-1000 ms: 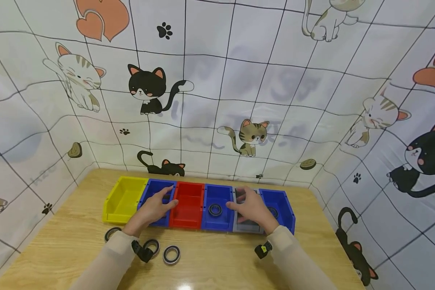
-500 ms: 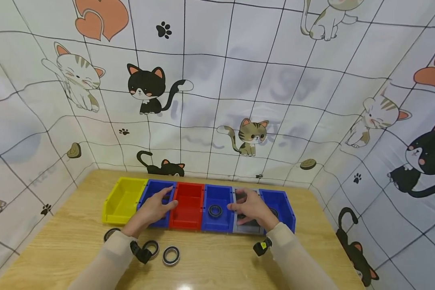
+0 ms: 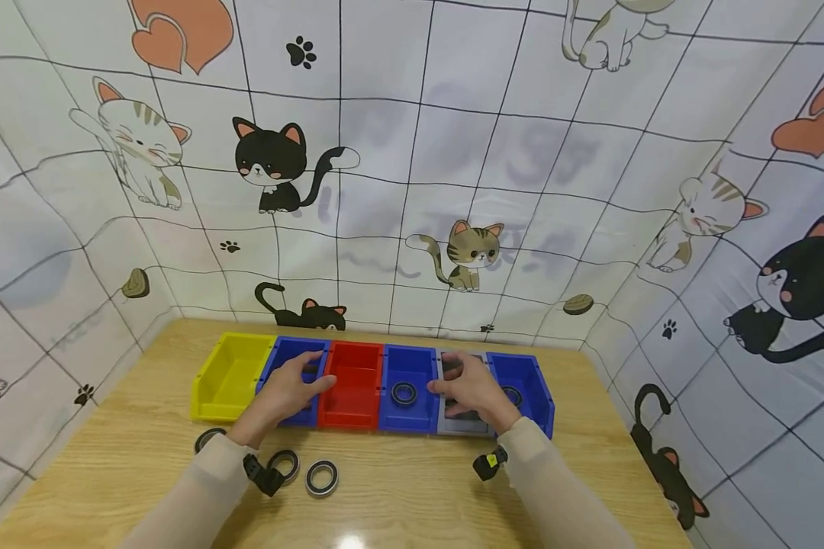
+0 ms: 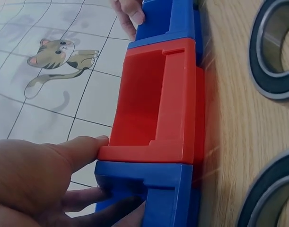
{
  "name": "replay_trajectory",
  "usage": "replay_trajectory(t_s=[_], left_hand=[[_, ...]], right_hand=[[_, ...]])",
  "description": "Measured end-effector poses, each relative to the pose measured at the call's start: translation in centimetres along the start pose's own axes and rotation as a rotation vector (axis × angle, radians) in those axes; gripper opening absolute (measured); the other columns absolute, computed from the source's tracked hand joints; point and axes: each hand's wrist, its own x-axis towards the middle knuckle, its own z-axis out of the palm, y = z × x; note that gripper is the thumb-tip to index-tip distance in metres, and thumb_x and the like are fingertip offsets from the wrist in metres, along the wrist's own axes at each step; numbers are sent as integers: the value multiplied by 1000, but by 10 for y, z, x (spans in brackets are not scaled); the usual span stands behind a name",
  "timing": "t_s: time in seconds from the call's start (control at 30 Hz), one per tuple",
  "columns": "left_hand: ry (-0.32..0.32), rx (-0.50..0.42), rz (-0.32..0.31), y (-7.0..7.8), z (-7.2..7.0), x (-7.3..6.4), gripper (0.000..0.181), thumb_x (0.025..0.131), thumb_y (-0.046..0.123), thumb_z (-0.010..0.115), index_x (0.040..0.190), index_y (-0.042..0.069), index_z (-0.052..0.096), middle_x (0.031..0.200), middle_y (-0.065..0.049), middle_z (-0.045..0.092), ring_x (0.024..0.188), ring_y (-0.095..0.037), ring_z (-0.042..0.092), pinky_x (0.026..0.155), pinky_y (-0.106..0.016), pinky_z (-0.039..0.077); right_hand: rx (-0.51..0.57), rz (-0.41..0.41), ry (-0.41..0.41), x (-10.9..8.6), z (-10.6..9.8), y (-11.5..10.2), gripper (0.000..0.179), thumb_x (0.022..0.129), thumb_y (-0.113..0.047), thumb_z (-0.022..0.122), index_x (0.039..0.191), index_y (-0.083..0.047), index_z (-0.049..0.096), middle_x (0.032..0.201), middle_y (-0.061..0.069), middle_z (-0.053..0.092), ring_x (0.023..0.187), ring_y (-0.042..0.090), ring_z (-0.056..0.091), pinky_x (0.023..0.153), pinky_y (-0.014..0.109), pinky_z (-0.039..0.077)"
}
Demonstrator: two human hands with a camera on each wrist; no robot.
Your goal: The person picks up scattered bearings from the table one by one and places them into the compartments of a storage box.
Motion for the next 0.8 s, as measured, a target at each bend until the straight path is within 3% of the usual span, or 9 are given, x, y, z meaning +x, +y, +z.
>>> replay_trajectory(t_s=[0.1,0.23,0.37,0.5,0.57,0.67,0.8], left_hand=[[40,49,30,1,-1,-4,77,112,34,81,173,-1,49,162,-38,63,102,-38,88,90,-52,74],[101,166,83,2,-2,-14,76,108,33,86,169,-1,54,163,-34,65,127,-49,80,103,-61,70],[181,273,171,2,-1,-29,72,105,30,90,163,-1,61,157,-34,66,137,-54,71,113,-69,64],[280,348,262,2,4,-49,61,101,22,94,154,3,70,147,-31,68,129,-49,74,109,-65,67],[310,368,309,1,8,-59,56,98,18,96,148,6,74,139,-25,70,119,-42,75,101,-56,70],[285,364,401,-1,15,-70,47,94,14,99,136,9,79,124,-14,72,104,-29,74,86,-37,70],[131,374,484,-5,20,-80,39,94,18,100,128,13,80,116,-4,71,98,-23,73,83,-27,66]], right_hand=[[2,1,8,1,1,-1,82,101,-16,92,172,-11,52,150,30,68,119,39,82,73,46,74],[18,12,10,2,2,-1,82,101,-14,92,172,-11,52,151,31,67,120,39,81,71,46,74],[37,15,6,1,1,-2,82,101,-14,92,172,-12,51,153,31,66,119,38,81,71,46,74],[53,3,-1,3,1,-2,81,102,-15,91,173,-13,51,154,31,65,119,38,81,71,46,74],[57,2,-2,3,3,-1,80,102,-14,91,173,-13,52,154,31,65,118,36,82,71,46,74],[59,6,-1,3,4,0,81,102,-12,91,173,-12,51,154,32,64,114,32,83,70,46,73],[63,3,4,2,5,2,82,101,-12,91,173,-11,51,154,32,64,111,30,83,68,46,73]])
